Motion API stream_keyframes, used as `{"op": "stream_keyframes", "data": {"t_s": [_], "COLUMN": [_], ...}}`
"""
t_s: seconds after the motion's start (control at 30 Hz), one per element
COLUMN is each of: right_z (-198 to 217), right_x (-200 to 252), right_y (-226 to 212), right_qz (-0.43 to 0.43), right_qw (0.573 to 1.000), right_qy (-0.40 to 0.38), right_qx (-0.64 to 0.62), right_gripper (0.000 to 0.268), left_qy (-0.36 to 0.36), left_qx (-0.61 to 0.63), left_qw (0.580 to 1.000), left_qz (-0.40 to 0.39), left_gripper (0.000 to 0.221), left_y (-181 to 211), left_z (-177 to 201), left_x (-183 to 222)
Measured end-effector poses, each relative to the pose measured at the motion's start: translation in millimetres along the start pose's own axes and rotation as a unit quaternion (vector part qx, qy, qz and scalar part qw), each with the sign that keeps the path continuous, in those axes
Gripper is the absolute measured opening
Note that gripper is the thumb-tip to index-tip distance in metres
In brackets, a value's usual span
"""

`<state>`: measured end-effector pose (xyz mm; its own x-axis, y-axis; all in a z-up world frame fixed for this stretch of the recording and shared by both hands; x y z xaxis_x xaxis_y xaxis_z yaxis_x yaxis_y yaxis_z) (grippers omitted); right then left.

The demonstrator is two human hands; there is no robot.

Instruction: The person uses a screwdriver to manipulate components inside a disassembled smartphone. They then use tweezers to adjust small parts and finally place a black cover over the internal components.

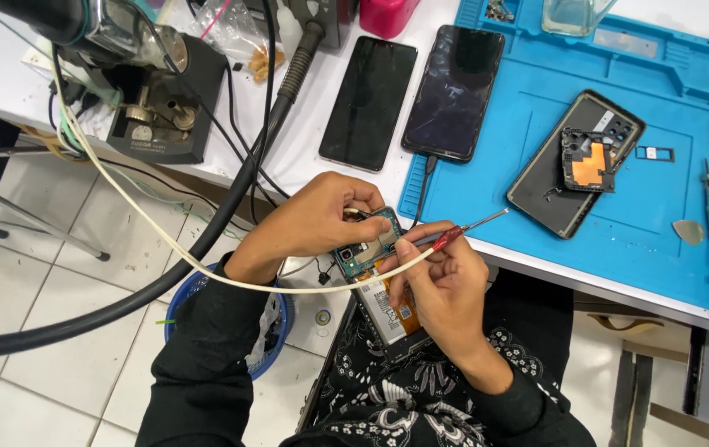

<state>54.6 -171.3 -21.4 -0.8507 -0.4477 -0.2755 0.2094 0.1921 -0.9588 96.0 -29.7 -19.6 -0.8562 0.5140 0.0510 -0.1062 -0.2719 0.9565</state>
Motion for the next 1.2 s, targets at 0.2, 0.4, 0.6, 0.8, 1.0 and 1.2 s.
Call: {"op": "stream_keyframes", "data": {"t_s": [0.2, 0.4, 0.6, 0.8, 1.0, 1.2], "right_z": [1, 2, 1, 1, 1, 2], "right_x": [2, 2, 1, 2, 2, 1], "right_y": [6, 8, 7, 7, 6, 5], "right_qz": [-0.003, -0.003, -0.004, -0.001, 0.003, 0.008], "right_qw": [1.000, 1.000, 1.000, 1.000, 1.000, 1.000], "right_qy": [0.005, 0.005, 0.007, 0.010, 0.012, 0.009], "right_qx": [-0.005, -0.009, -0.004, -0.006, -0.009, -0.008], "right_gripper": [0.008, 0.007, 0.007, 0.008, 0.008, 0.008], "left_qy": [-0.002, -0.001, -0.003, -0.004, -0.003, 0.000], "left_qx": [0.004, 0.007, 0.016, 0.017, 0.013, 0.020], "left_qw": [1.000, 1.000, 1.000, 1.000, 1.000, 1.000], "left_qz": [0.001, -0.008, -0.006, -0.001, 0.009, 0.008], "left_gripper": [0.013, 0.013, 0.012, 0.012, 0.012, 0.012], "left_y": [5, 4, 3, 1, 6, 8], "left_z": [0, -1, -2, -2, -2, -1], "left_x": [0, -1, -1, 0, 1, 0]}}
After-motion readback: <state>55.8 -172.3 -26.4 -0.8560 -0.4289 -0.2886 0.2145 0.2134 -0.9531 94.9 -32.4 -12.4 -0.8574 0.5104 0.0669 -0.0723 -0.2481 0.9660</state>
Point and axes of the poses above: each hand's wrist, its own x-axis away from the middle knuckle, its own z-axis out of the back of the hand, y = z × x, the point moved 9 cm from there along -x, towards the middle knuckle, and after that the axes turned 11 degrees about -y, right-handed, at the moved point
